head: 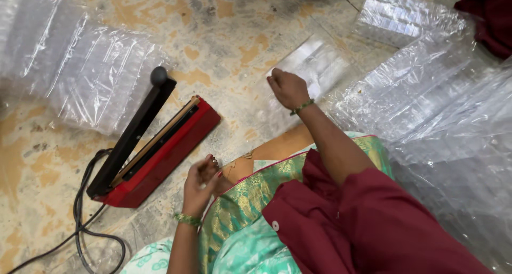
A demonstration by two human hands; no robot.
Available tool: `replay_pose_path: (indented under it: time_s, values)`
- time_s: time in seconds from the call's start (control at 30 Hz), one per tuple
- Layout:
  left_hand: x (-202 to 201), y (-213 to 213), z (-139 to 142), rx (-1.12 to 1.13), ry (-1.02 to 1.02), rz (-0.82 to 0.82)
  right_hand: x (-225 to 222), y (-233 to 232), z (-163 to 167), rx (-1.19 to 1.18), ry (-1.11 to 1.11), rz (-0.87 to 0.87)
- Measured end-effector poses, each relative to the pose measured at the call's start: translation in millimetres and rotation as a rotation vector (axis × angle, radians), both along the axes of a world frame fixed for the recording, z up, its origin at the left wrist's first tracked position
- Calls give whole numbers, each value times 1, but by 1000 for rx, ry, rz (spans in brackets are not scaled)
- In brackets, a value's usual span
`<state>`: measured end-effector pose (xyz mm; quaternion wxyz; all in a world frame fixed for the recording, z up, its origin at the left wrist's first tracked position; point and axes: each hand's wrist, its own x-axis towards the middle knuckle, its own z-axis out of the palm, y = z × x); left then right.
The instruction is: The person sits on the floor and seals clear plastic blister packs inside plastic bags using a hand-operated impulse heat sealer. They place each pack into a plastic bag, press the sealer arm down to seal the bag closed, and set the sealed pack aside with other finished packs.
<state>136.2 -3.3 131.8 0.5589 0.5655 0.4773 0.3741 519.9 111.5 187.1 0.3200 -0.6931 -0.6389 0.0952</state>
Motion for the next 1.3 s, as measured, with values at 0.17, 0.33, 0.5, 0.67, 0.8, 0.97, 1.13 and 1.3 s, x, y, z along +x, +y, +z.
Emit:
replay_pose_path:
  time_s: [0.17, 0.33, 0.5, 0.67, 0.8, 0.97, 1.13, 1.3]
  values:
    - [57, -3, 110, 577, 423, 82, -45, -57, 83, -31, 155, 381]
    - [84, -16, 165, 921, 637, 233, -89, -101, 140, -84, 124, 554]
    - [66, -23, 168, 736, 855, 195, -105, -130, 169, 68, -142, 597]
    - [49, -38, 165, 648, 766, 189, -115, -162, 185, 89, -227, 475]
    - [48, -35, 175, 633, 583, 214, -126, -211, 186, 290, -341, 563]
    - [46, -25, 202, 522, 504, 167, -99, -239, 175, 222, -376, 508]
    - [37, -21, 233, 368, 255, 101, -35, -246, 189, 57, -459, 296]
    - [54, -24, 253, 191, 131, -8, -53, -261, 186, 97, -190, 411]
